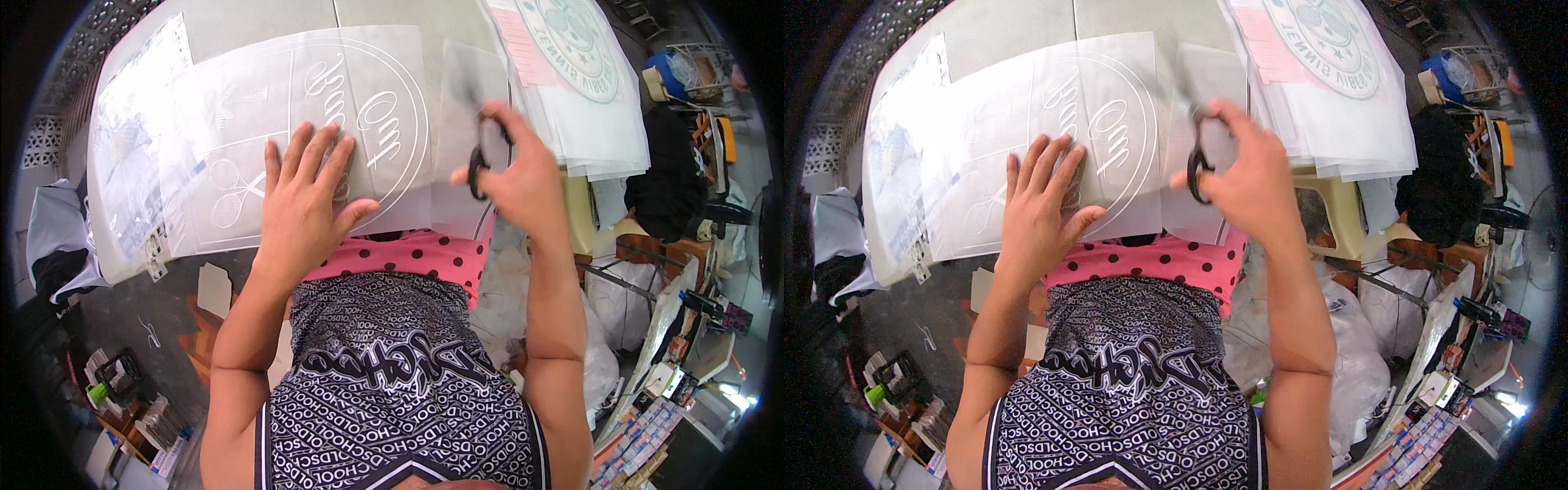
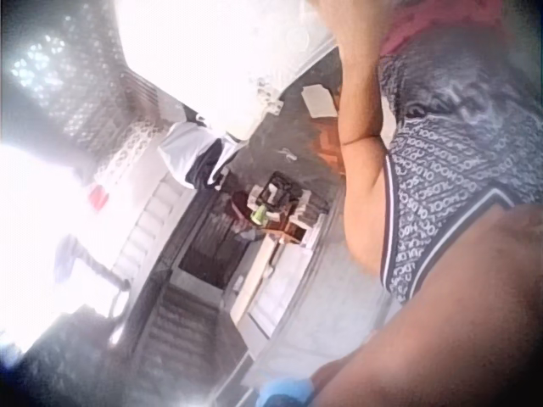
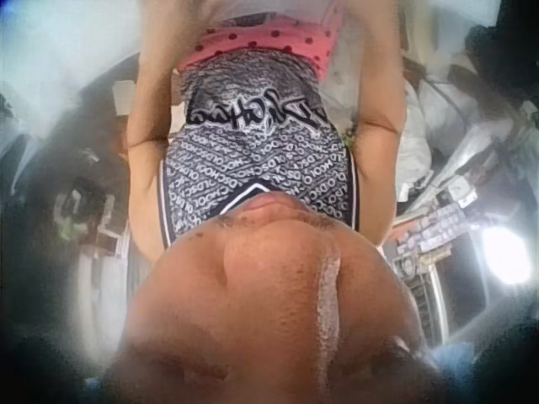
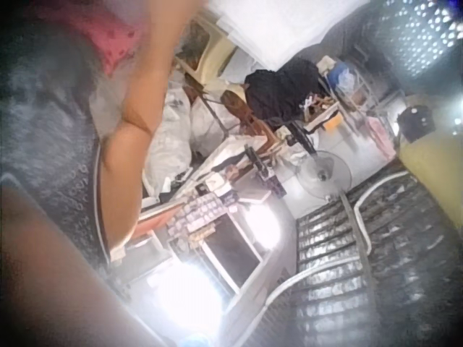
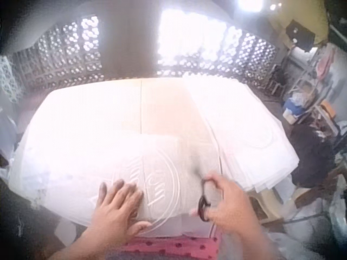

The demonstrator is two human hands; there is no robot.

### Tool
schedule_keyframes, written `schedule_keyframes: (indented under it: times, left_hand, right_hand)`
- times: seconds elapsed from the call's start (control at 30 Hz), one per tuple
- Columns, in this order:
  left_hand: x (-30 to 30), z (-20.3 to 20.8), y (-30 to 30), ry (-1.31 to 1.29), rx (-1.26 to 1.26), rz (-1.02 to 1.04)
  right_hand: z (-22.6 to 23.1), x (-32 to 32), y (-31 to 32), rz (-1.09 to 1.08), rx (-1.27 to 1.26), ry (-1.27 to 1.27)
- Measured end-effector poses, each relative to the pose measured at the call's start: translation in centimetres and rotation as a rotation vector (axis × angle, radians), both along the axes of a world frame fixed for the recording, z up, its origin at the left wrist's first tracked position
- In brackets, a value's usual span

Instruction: The person cuts out several printed designs from translucent sheets using scissors on a white table.

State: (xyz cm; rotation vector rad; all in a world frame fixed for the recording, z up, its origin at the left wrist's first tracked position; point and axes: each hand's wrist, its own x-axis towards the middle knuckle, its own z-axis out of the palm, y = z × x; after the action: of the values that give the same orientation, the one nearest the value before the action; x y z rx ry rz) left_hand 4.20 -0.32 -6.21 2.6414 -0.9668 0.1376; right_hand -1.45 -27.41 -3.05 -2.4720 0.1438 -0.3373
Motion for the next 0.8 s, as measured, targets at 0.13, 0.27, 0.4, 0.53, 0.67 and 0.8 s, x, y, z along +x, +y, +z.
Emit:
schedule_keyframes:
  times: [0.13,0.27,0.4,0.53,0.67,0.8]
  left_hand:
    - [1.8,-0.8,0.2,-0.032,-0.016,-0.034]
    - [3.5,-1.1,1.6,-0.007,-0.038,-0.099]
    - [5.9,-0.3,2.4,0.055,-0.088,-0.243]
    - [7.6,0.3,2.6,0.129,-0.127,-0.316]
    - [6.6,1.0,0.4,0.079,-0.129,-0.153]
    - [5.5,0.1,-3.1,-0.085,-0.065,-0.158]
  right_hand:
    - [-3.6,-2.6,-0.7,0.16,-0.405,-0.163]
    - [-4.0,-8.8,-1.9,0.155,-0.302,-0.196]
    - [-13.6,-21.0,-5.0,-0.483,-0.094,-0.006]
    - [-25.3,-38.0,-8.8,-1.007,-0.062,0.632]
    - [-25.5,-39.0,-6.0,-1.262,0.068,0.719]
    - [-25.3,-34.8,-5.6,-0.993,0.95,0.273]
